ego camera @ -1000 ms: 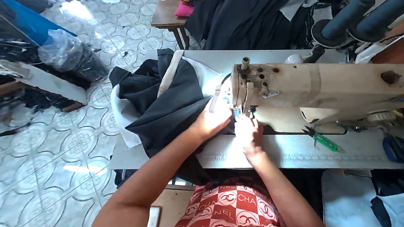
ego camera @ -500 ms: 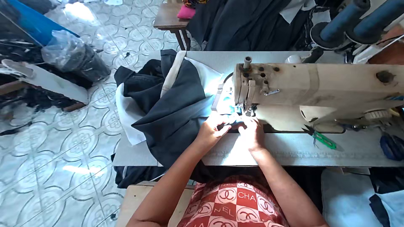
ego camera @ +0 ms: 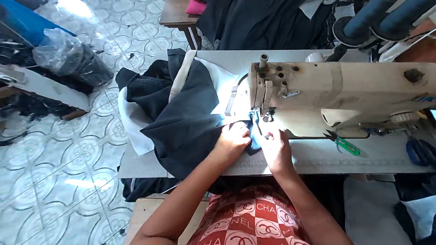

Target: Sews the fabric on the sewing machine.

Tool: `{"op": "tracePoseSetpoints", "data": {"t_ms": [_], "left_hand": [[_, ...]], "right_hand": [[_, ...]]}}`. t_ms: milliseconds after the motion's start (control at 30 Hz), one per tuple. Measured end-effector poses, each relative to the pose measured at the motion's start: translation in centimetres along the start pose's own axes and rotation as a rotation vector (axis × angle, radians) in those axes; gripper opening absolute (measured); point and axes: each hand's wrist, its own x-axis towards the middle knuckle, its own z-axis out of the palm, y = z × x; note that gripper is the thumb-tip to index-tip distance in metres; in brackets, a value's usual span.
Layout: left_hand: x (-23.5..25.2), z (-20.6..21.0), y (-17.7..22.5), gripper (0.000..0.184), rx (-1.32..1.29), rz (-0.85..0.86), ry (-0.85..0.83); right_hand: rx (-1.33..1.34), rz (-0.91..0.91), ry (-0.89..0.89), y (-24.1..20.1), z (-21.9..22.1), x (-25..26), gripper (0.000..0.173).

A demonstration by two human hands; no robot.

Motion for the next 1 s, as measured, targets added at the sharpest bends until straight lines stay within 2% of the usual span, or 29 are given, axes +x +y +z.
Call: {"op": "tracePoseSetpoints", "data": {"t_ms": [200, 333, 500, 567, 667, 833, 1000], "left_hand": [[-0.8, 0.4, 0.7, 0.021, 0.031, -0.072, 0.044], [-0.9, 0.5, 1.0, 0.021, 0.054, -0.075, 0.05], [-0.5, 0.4, 1.2, 0.018, 0.081, -0.091, 0.079], [-0.5, 0.6, 1.4, 0.017, 0.065, -0.101, 0.114], [-0.7, 0.5, 1.8, 0.017, 0.095, -0.102, 0.084], [-1.0, 0.6, 1.7, 0.018, 0.093, -0.075, 0.091], [-1.2, 0.8, 1.2, 0.03, -0.041, -0.06, 0.025]], "right_hand": [[-0.1, 0.065, -0.21, -1.2, 0.9, 0.0, 0.022], [-0.132, 0.077, -0.205, -1.0, 1.0, 0.2, 0.021], [-0.144, 0.005, -0.134, -1.2, 0.7, -0.2, 0.022], [-0.151, 0.048, -0.198, -1.3, 0.5, -0.3, 0.028], [-0.164, 0.158, -0.322, -1.6, 0.5, -0.1, 0.025], [-0.195, 0.157, -0.287, -2.0, 0.1, -0.1, 0.02], [-0.19, 0.088, -0.231, -2.0, -0.7, 0.2, 0.022]]}}
